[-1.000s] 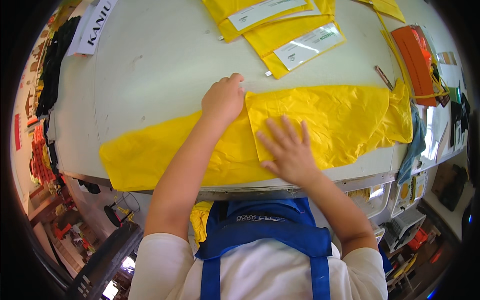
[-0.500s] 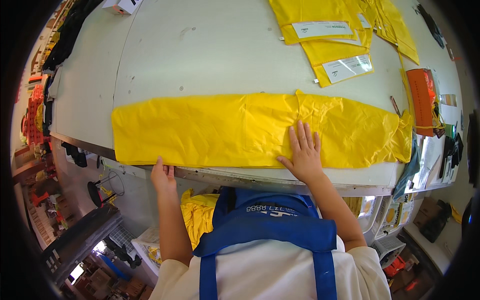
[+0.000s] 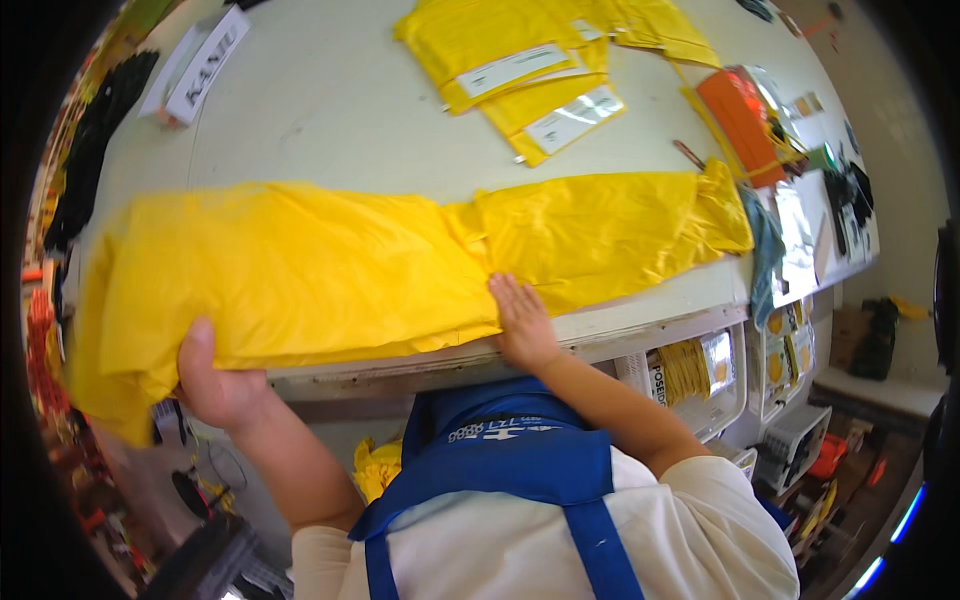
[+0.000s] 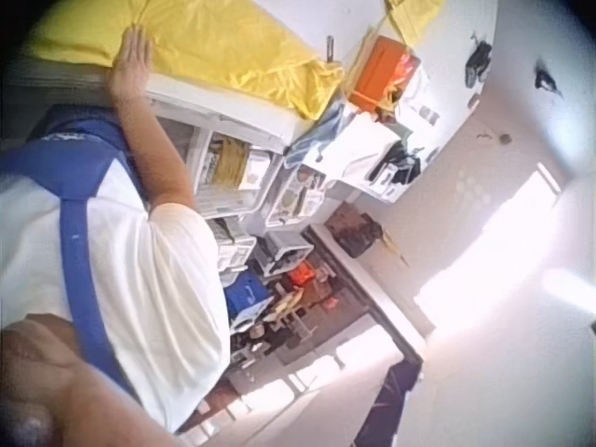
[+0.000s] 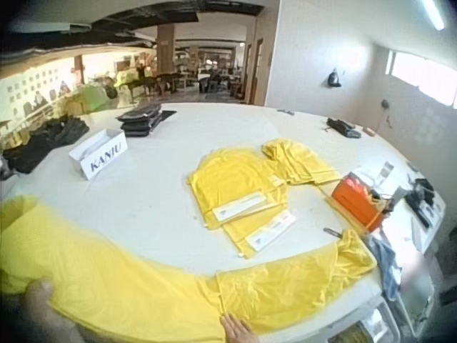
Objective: The person folds a yellow raincoat on a white table, smoothing and aligning the fabric, then folding it into a compact bundle. The person uses a small cutting tool to trim a loose thread from the garment. The folded raincoat is placed into a white plastic basket.
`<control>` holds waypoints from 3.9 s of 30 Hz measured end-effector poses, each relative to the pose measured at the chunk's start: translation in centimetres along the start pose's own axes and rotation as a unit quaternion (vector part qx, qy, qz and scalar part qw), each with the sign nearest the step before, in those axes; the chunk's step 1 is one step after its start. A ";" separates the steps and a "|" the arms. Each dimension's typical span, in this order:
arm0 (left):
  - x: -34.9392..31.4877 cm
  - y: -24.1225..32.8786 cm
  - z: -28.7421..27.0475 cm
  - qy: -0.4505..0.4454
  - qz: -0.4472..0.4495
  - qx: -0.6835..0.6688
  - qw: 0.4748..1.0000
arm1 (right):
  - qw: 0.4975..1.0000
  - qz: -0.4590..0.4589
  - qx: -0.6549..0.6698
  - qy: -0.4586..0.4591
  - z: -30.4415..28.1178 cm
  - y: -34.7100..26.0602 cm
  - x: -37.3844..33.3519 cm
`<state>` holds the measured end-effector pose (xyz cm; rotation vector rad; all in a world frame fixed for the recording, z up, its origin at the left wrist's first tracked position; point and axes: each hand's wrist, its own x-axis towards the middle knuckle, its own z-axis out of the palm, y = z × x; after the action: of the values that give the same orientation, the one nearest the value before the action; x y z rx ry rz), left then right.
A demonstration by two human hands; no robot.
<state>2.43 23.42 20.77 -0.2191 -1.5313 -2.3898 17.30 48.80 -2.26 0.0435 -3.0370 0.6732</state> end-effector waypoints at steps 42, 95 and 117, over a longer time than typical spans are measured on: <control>-11.4 -15.0 0.6 -0.414 0.035 0.548 0.726 | 0.886 0.424 0.105 0.156 -20.9 36.4 -3.3; -4.7 -12.7 4.3 -0.038 -0.477 0.100 0.872 | 0.917 0.110 0.371 0.093 -6.9 11.5 7.3; -18.4 -23.8 19.4 -0.416 -0.029 0.392 0.820 | 0.882 0.162 0.419 0.143 -7.7 15.2 6.0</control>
<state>11.51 53.31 3.31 -1.1200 -2.7631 -1.4884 10.97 65.69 -1.44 -0.4993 -2.2616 1.7741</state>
